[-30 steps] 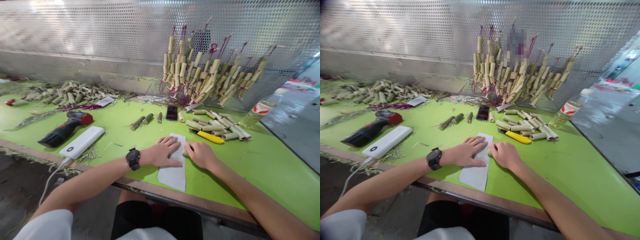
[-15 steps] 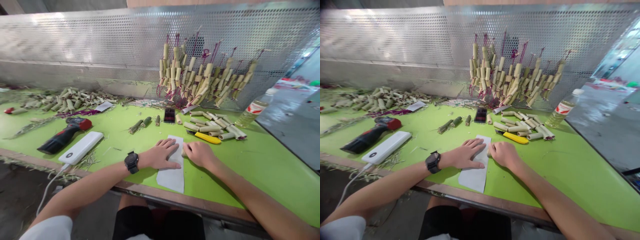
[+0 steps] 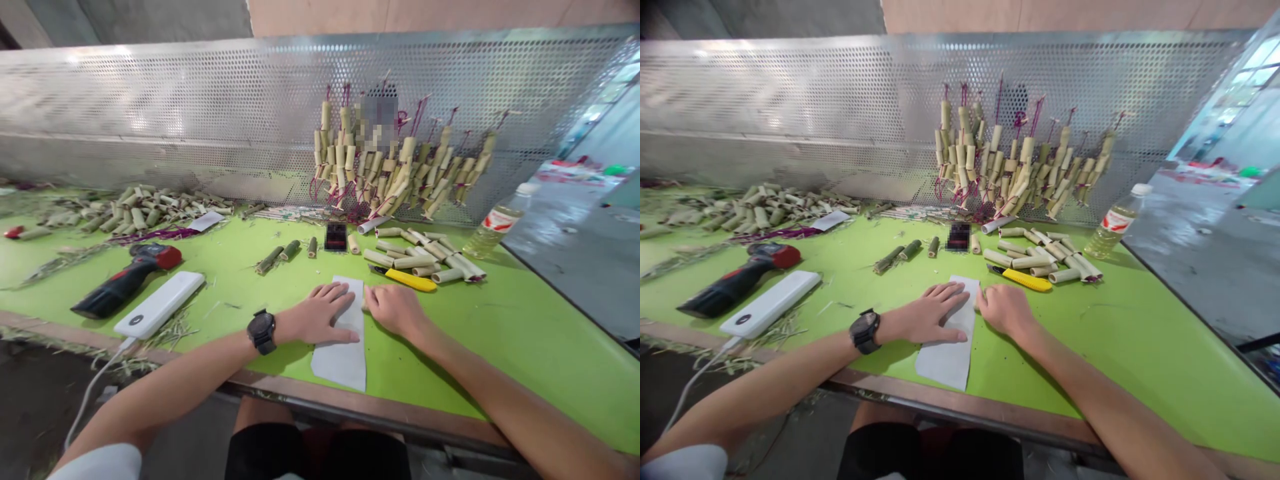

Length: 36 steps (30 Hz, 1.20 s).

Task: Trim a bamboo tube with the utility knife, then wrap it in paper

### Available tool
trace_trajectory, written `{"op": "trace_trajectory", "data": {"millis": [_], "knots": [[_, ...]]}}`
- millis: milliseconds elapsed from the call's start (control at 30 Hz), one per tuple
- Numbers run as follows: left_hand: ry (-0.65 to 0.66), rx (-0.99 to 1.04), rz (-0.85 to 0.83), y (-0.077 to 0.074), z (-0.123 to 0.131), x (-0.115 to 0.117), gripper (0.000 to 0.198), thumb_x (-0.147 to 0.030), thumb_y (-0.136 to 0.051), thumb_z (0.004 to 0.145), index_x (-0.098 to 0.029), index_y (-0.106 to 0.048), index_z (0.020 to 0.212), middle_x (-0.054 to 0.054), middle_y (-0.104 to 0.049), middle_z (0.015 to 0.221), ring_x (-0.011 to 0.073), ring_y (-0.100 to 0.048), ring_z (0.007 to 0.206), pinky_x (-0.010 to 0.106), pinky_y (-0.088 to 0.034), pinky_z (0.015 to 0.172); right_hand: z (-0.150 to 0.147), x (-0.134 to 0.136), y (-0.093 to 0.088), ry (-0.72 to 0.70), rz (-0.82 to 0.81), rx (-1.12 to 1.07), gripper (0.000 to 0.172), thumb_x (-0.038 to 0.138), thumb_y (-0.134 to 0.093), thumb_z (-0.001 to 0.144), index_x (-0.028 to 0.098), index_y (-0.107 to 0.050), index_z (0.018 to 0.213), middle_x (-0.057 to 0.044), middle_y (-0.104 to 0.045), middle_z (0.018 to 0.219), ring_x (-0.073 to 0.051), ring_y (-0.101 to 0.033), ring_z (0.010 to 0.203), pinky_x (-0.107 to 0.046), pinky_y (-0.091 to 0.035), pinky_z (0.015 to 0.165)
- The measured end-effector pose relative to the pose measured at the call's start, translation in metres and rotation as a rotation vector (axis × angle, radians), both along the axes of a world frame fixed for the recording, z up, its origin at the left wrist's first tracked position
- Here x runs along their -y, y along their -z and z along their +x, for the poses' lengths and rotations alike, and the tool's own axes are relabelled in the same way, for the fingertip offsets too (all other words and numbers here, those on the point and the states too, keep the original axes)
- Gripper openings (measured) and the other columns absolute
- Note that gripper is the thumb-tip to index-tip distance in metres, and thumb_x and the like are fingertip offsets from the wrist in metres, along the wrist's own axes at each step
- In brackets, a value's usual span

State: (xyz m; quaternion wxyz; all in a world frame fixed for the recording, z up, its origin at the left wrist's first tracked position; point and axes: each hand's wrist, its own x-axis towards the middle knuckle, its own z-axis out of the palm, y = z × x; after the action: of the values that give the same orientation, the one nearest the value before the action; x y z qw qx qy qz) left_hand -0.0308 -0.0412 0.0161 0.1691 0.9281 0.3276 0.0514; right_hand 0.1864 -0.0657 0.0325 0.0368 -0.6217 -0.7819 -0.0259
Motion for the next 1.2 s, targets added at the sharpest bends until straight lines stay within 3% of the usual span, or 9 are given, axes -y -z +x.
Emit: {"op": "trace_trajectory", "data": {"millis": [133,333,500,767,1200], "knots": [[0.004,0.012,-0.001,0.000,0.000,0.000,0.104,-0.089,-0.038,0.084,-0.019,-0.029,0.161,0.016,-0.023,0.167,0.0369,-0.015,0.155,0.052,-0.017,0.123,-0.005,0.005,0.003,-0.151,-0.032,-0.059,0.056,0.037,-0.030,0.107,0.017,-0.075,0.079,-0.007,-0.075,0.078,-0.015,-0.062,0.063,-0.028,-0.031,0.056],[-0.005,0.011,-0.007,0.001,0.000,0.000,0.103,-0.088,-0.039,0.086,-0.019,-0.028,0.162,0.015,-0.021,0.168,0.0375,-0.016,0.155,0.051,-0.017,0.123,0.001,-0.001,0.005,0.024,0.054,0.012,0.058,0.037,-0.031,0.106,0.016,-0.075,0.076,-0.010,-0.075,0.078,-0.017,-0.064,0.064,-0.030,-0.028,0.055],[-0.005,0.027,0.012,0.004,-0.001,-0.002,0.104,-0.089,-0.040,0.084,-0.019,-0.031,0.160,0.016,-0.024,0.167,0.0375,-0.017,0.155,0.052,-0.018,0.123,-0.008,0.012,0.008,-0.174,0.014,-0.066,0.052,0.037,-0.035,0.106,0.018,-0.073,0.076,-0.005,-0.074,0.075,-0.014,-0.062,0.062,-0.029,-0.027,0.056],[-0.005,-0.002,0.008,0.001,0.000,0.000,0.103,-0.088,-0.037,0.086,-0.019,-0.027,0.162,0.015,-0.021,0.168,0.0374,-0.017,0.155,0.050,-0.017,0.123,0.012,-0.011,0.009,0.030,0.059,-0.003,0.058,0.038,-0.031,0.106,0.017,-0.076,0.077,-0.010,-0.076,0.076,-0.018,-0.066,0.066,-0.029,-0.030,0.057],[0.004,0.002,0.015,0.001,0.000,0.000,0.103,-0.088,-0.036,0.086,-0.019,-0.026,0.162,0.015,-0.021,0.168,0.0372,-0.017,0.155,0.050,-0.018,0.123,0.011,-0.008,0.008,0.010,0.061,-0.003,0.057,0.035,-0.031,0.106,0.016,-0.076,0.077,-0.010,-0.076,0.077,-0.018,-0.067,0.067,-0.029,-0.031,0.056]]}}
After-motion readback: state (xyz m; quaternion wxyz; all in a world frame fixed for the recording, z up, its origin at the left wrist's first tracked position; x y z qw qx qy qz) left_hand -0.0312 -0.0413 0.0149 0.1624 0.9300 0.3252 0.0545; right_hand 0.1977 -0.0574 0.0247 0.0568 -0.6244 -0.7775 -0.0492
